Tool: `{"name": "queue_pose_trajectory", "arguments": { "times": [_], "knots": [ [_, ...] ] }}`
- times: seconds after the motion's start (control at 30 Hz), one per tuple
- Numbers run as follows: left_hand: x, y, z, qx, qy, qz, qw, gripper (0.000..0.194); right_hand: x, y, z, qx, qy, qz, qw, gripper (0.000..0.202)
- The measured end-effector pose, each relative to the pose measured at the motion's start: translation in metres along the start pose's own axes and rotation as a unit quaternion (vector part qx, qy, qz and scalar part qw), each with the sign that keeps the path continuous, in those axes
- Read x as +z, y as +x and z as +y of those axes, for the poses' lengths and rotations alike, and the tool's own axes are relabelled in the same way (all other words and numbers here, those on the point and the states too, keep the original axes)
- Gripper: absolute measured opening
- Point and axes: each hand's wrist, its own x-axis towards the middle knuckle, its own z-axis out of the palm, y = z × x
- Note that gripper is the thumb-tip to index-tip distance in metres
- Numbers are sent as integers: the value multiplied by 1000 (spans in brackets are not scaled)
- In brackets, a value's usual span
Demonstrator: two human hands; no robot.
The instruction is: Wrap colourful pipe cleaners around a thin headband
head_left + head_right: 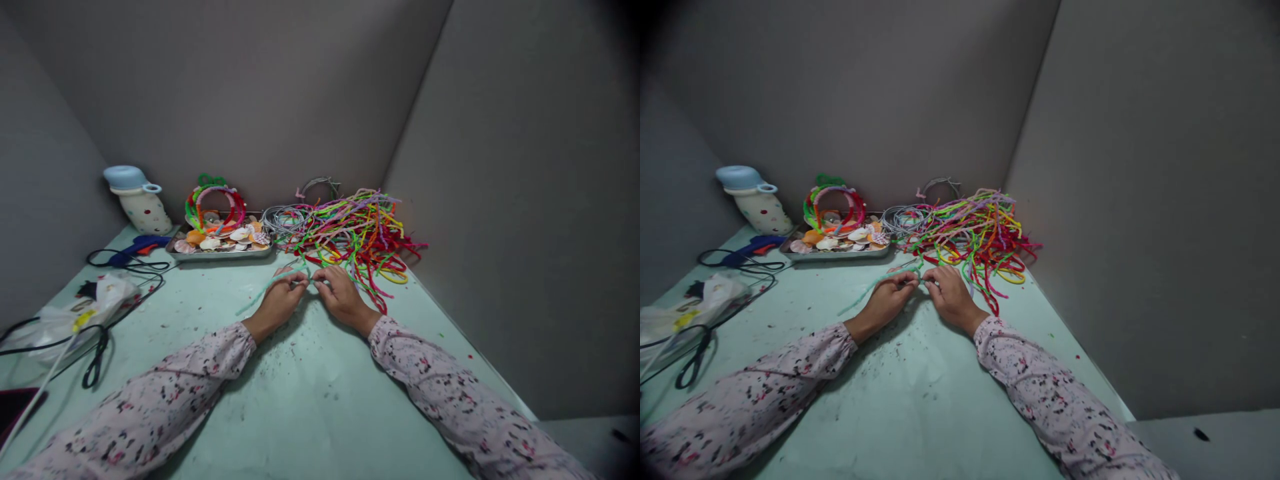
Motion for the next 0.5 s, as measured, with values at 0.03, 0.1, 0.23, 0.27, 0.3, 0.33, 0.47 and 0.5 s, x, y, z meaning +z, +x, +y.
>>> {"name": "queue_pose_trajectory", "arguments": {
  "times": [0.03,0.1,0.23,0.27,0.3,0.33,0.47,0.5],
  "knots": [
    [1,0,-1,0,-13,0,1000,23,0,0,0,1,-1,4,1000,9],
    [2,1,-3,6,-38,6,999,24,1,-1,1,5,-2,9,1000,9],
    [2,1,-4,11,-48,14,999,24,1,0,2,11,0,15,1000,9],
    [2,1,-4,11,-42,13,999,24,1,0,2,13,1,17,1000,9],
    [2,1,-3,12,-37,14,999,24,1,0,2,14,3,17,1000,9],
    [1,1,-3,14,-31,15,999,24,1,0,2,14,5,17,1000,9],
    [0,1,-1,17,-7,31,999,22,0,0,1,12,11,13,1000,9],
    [0,1,0,20,1,39,999,21,0,0,1,12,11,14,1000,9]
  ]
}}
